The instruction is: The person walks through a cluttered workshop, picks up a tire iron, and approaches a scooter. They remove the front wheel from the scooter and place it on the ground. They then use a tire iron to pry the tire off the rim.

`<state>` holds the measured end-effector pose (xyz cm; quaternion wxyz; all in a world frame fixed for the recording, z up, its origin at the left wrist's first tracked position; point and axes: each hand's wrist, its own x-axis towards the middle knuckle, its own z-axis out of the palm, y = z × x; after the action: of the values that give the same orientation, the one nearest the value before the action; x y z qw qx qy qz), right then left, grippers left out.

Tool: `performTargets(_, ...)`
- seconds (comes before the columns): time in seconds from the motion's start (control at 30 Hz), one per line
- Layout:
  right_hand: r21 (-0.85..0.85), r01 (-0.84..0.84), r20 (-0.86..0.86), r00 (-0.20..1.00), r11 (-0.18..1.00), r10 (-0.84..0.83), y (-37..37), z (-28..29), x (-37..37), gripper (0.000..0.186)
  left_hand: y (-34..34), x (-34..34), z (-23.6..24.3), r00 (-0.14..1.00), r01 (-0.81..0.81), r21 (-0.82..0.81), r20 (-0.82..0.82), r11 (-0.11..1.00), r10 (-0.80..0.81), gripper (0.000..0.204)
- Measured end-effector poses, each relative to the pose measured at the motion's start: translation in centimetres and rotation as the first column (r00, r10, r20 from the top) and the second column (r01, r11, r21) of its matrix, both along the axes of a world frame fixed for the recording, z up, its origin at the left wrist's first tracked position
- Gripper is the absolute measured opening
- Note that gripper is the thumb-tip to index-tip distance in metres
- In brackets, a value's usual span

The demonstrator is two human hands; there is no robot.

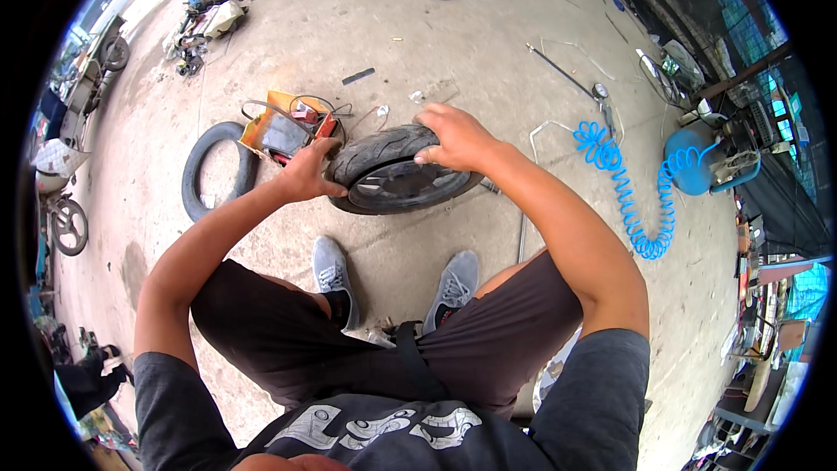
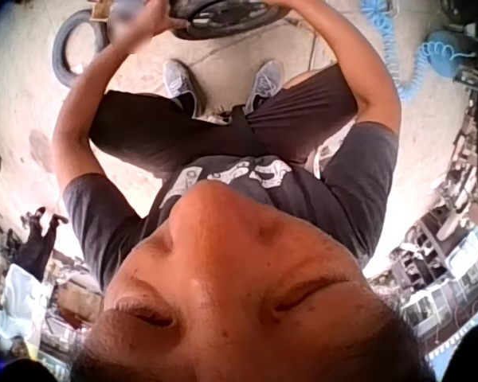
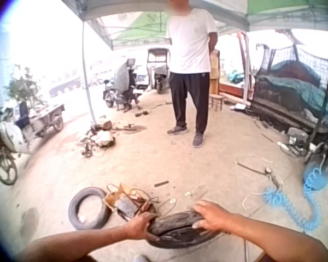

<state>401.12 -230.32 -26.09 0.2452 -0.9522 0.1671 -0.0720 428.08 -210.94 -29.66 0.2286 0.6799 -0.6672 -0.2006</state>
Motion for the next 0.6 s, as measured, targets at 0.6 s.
performTargets(0.6, -0.025, 0.110, -0.089, 0.990, 0.994, -0.112, 0.3, 0.6, -2.9, 0.063, -0.7, -1.4, 3.0, 0.990, 0.057, 0.113, 0.120, 0.992, -0.071, 0.062)
